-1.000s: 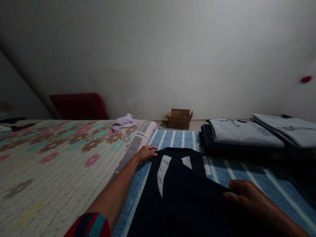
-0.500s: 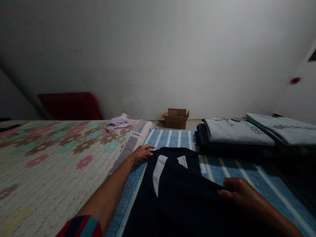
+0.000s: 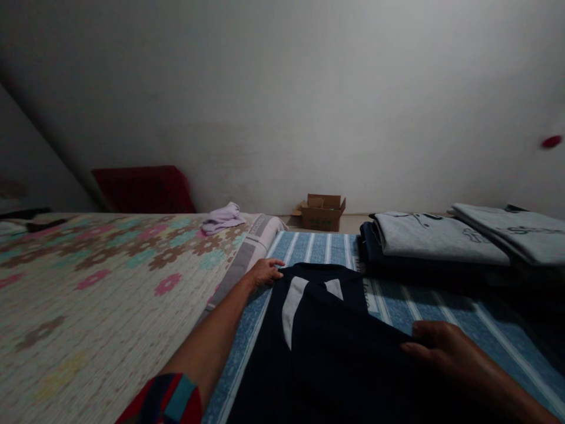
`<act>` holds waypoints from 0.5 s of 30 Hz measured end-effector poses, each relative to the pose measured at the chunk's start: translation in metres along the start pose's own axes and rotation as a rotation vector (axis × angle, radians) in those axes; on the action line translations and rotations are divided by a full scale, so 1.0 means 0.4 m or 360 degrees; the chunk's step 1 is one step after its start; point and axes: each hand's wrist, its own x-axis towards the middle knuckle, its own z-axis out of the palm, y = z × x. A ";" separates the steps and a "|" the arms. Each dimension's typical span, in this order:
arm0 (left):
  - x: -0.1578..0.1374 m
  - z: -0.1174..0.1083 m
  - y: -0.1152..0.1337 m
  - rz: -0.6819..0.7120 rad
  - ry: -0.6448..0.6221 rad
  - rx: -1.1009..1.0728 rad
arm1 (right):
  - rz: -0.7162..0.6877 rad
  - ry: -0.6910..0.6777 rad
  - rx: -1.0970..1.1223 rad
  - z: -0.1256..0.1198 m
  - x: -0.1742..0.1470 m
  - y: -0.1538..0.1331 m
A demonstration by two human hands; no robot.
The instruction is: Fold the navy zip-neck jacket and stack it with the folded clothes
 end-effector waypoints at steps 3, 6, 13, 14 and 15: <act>0.000 0.000 0.002 -0.0001 -0.0022 -0.0005 | 0.0002 0.0043 -0.0031 -0.025 -0.022 -0.024; 0.004 -0.002 -0.001 -0.0003 -0.0020 -0.0006 | 0.0020 0.0071 -0.0057 -0.044 -0.039 -0.044; 0.013 -0.003 -0.011 -0.0040 -0.0004 -0.0003 | 0.0033 0.0108 -0.0099 -0.049 -0.045 -0.028; 0.014 -0.002 -0.010 -0.0046 -0.0005 -0.0005 | 0.0030 0.0099 -0.0082 -0.048 -0.045 -0.024; 0.014 0.000 -0.009 -0.0053 -0.0004 -0.0006 | 0.0036 0.0090 -0.0078 -0.047 -0.045 -0.021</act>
